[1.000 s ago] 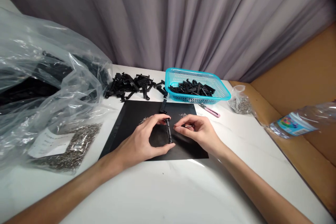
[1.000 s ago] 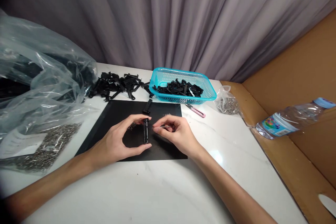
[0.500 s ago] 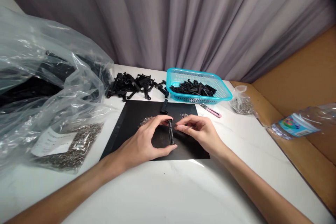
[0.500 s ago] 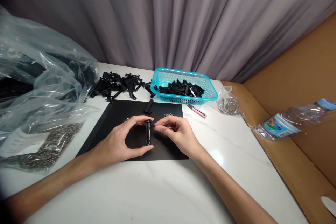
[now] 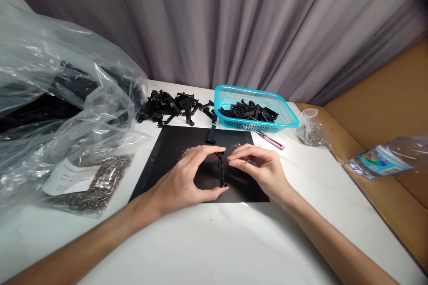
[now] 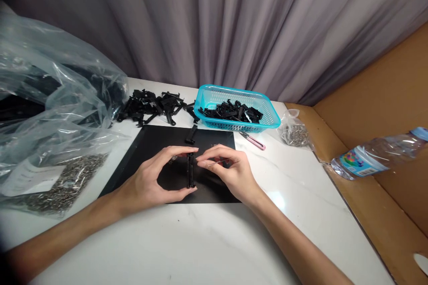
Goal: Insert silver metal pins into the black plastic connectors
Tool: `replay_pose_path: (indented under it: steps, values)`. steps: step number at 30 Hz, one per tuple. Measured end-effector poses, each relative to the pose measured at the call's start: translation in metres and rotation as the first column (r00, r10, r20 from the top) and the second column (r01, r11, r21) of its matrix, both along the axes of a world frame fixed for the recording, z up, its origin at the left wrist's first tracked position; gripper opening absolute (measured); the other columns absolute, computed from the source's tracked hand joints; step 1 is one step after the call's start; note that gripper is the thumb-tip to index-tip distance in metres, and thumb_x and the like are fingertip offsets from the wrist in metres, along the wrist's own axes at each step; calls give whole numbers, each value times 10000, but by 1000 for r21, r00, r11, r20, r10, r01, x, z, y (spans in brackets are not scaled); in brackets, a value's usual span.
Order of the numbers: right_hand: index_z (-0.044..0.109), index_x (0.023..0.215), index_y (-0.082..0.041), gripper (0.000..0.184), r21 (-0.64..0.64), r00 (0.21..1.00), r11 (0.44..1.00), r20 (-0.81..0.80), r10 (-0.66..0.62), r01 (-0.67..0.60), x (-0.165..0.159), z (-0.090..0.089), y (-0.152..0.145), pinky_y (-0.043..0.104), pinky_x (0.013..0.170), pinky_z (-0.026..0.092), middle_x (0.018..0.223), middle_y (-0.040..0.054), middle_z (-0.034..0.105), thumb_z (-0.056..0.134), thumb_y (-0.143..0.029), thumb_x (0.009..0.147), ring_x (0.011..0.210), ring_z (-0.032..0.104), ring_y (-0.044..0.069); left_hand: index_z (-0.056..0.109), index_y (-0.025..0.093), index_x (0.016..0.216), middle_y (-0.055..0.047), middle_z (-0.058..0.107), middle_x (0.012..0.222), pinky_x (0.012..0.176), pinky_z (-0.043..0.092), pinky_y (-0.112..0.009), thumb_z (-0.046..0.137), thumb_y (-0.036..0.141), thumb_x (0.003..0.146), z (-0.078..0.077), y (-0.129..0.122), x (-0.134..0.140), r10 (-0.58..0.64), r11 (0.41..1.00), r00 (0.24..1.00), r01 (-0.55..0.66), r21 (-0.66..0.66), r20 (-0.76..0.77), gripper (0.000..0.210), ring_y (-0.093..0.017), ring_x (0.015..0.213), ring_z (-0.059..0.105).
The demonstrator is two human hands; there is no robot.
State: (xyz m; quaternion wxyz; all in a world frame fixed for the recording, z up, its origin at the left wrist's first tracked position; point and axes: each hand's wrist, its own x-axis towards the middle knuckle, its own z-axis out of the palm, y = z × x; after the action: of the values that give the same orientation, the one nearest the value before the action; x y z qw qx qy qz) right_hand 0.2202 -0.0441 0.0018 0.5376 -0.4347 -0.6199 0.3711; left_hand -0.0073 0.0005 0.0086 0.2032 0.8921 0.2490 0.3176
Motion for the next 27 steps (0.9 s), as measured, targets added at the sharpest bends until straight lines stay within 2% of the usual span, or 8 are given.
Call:
replay_pose_path:
  steps: [5,11,16,20,27]
  values:
    - [794,929,-271,80,-27,996,996,39,-85,86,-2,0,-2,286,585,389,878,-2,757,820,-290,856,651,527,127,470,254,1412,-52,636,1343,1110,494,-367,789,333,833,-1,0,0,-5,1000,1000,5,-5,6,665,-230,1227,635]
    - [743,901,-241,27,45,996,998,73,-43,39,-4,3,0,311,674,414,962,22,736,752,-262,915,836,615,174,480,258,1394,-44,640,1326,1085,513,-356,804,320,818,-4,2,2,9,998,1000,-10,-55,-11,664,-219,1210,638]
    - [735,887,-242,32,74,995,995,70,-69,64,-8,4,3,310,644,391,941,11,705,757,-252,909,763,566,153,501,271,1374,-38,659,1279,1046,544,-368,827,323,780,-12,6,4,42,994,999,-39,-100,25,679,-224,1155,664]
    - [732,916,-243,26,38,996,996,49,-79,77,-14,5,2,318,661,414,949,22,729,741,-266,921,812,614,176,498,263,1351,-47,662,1275,1056,542,-393,824,318,782,-12,7,4,38,995,999,-35,-92,28,659,-235,1159,664]
    - [745,918,-249,50,166,985,982,127,-117,95,-19,5,2,306,630,414,1021,32,678,728,-202,923,799,573,162,487,268,1352,-47,647,1295,1072,532,-384,815,290,791,-12,4,4,33,997,999,-31,-69,20,651,-235,1198,646]
